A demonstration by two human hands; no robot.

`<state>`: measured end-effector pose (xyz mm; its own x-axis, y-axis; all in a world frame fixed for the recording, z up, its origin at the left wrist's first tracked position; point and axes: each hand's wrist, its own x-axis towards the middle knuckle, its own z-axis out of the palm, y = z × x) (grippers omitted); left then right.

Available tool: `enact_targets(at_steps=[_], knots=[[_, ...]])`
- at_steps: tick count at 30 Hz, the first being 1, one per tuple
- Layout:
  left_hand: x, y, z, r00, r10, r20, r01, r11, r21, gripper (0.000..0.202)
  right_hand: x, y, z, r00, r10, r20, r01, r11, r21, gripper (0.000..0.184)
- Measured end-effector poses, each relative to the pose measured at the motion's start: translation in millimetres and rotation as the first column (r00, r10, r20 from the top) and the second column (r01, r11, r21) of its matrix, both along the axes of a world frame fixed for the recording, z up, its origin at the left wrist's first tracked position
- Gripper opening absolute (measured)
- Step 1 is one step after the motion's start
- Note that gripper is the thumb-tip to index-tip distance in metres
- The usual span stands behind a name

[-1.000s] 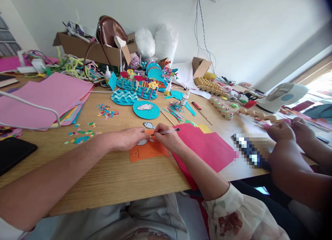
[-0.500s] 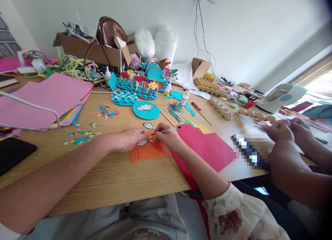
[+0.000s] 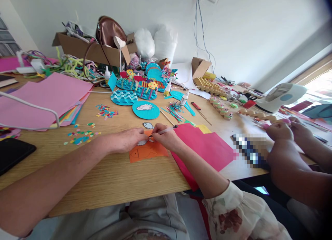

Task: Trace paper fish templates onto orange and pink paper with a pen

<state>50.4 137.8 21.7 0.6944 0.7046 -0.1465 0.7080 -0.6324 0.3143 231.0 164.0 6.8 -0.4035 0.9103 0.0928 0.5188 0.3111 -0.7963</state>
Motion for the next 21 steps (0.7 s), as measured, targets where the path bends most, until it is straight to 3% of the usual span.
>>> enact_targets(at_steps=[6, 14, 21], knots=[[0.8, -5.4, 5.4, 0.998, 0.043, 0.052, -0.043, 0.999, -0.006, 0.03, -1.2, -1.1, 1.6, 0.999, 0.028, -0.024, -0.029, 0.998, -0.054, 0.007], [-4.6, -5.9, -0.7, 0.989, 0.059, 0.137, -0.057, 0.998, -0.015, 0.026, -0.2, -0.9, -0.7, 0.998, 0.044, -0.045, -0.047, 0.997, -0.056, 0.007], [-5.5, -9.6, 1.6, 0.991, 0.065, 0.119, -0.06, 0.997, -0.042, 0.026, -0.1, -1.7, 0.6, 0.998, 0.052, -0.04, -0.054, 0.997, -0.048, 0.007]])
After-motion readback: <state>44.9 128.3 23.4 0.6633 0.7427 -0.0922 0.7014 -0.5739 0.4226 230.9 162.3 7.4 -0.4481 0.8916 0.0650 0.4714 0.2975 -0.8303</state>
